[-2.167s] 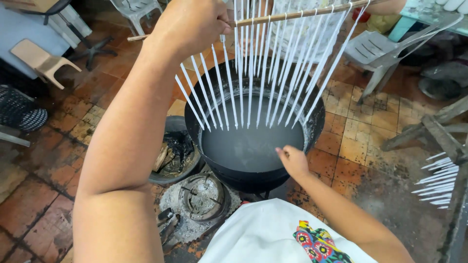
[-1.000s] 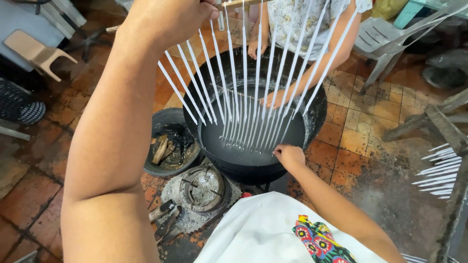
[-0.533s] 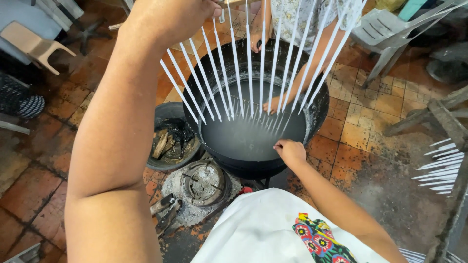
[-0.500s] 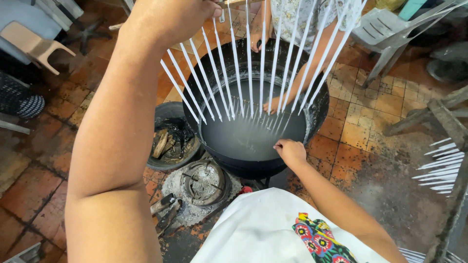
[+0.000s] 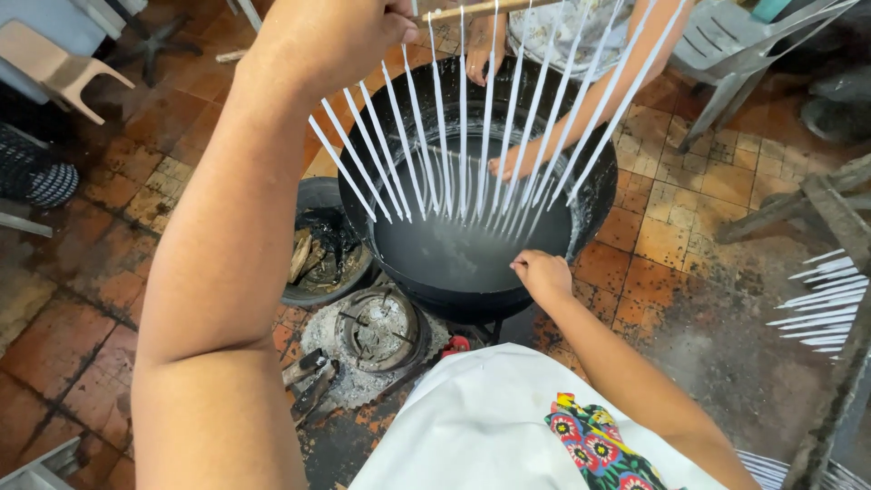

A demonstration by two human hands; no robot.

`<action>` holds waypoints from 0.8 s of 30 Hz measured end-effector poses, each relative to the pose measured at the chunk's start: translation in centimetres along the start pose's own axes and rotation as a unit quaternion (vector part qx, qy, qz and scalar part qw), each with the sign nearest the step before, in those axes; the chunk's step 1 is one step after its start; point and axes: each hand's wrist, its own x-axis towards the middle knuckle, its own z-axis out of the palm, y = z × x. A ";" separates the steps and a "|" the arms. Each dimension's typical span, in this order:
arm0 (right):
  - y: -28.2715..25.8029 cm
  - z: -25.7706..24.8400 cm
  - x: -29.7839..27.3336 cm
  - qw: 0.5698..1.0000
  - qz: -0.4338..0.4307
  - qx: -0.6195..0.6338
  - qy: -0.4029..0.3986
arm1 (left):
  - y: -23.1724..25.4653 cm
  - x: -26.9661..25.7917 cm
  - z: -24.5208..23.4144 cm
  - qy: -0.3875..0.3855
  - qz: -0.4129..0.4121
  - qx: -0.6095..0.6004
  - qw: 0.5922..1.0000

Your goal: Hand-dipping racks of wicks into a vat of molten wax to build up layers for candle making.

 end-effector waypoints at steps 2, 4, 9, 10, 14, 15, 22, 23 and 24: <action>0.0 0.1 0.0 1.000 0.005 -0.001 -0.002 | 0.4 -0.2 0.5 -0.030 -0.033 -0.017 0.999; 0.2 0.3 0.0 1.000 -0.003 -0.009 0.005 | 0.5 -0.2 1.3 -0.055 -0.022 0.000 0.998; 0.1 0.1 -0.3 1.000 -0.005 0.000 -0.001 | -0.2 -1.4 5.9 -0.123 -0.107 0.048 0.985; 0.2 0.2 -0.3 1.000 -0.005 -0.002 0.004 | -0.3 -1.8 7.0 -0.135 -0.111 0.045 0.984; 1.2 1.4 -0.1 0.999 -0.030 0.001 0.032 | -2.0 -4.4 13.1 -0.138 -0.119 0.013 0.983; 1.5 1.8 0.0 0.998 -0.034 -0.042 0.042 | -2.5 -5.5 15.0 -0.125 -0.113 0.036 0.985; 0.2 0.4 -1.8 0.994 -0.036 -0.101 0.013 | -3.1 -10.8 23.9 -0.206 -0.160 -0.004 0.965; 0.0 0.4 -1.8 0.994 -0.032 -0.100 0.011 | -3.5 -11.3 25.3 -0.209 -0.158 -0.006 0.965; -0.2 0.4 -1.8 0.993 -0.025 -0.112 0.007 | -3.8 -11.8 26.7 -0.227 -0.172 -0.020 0.958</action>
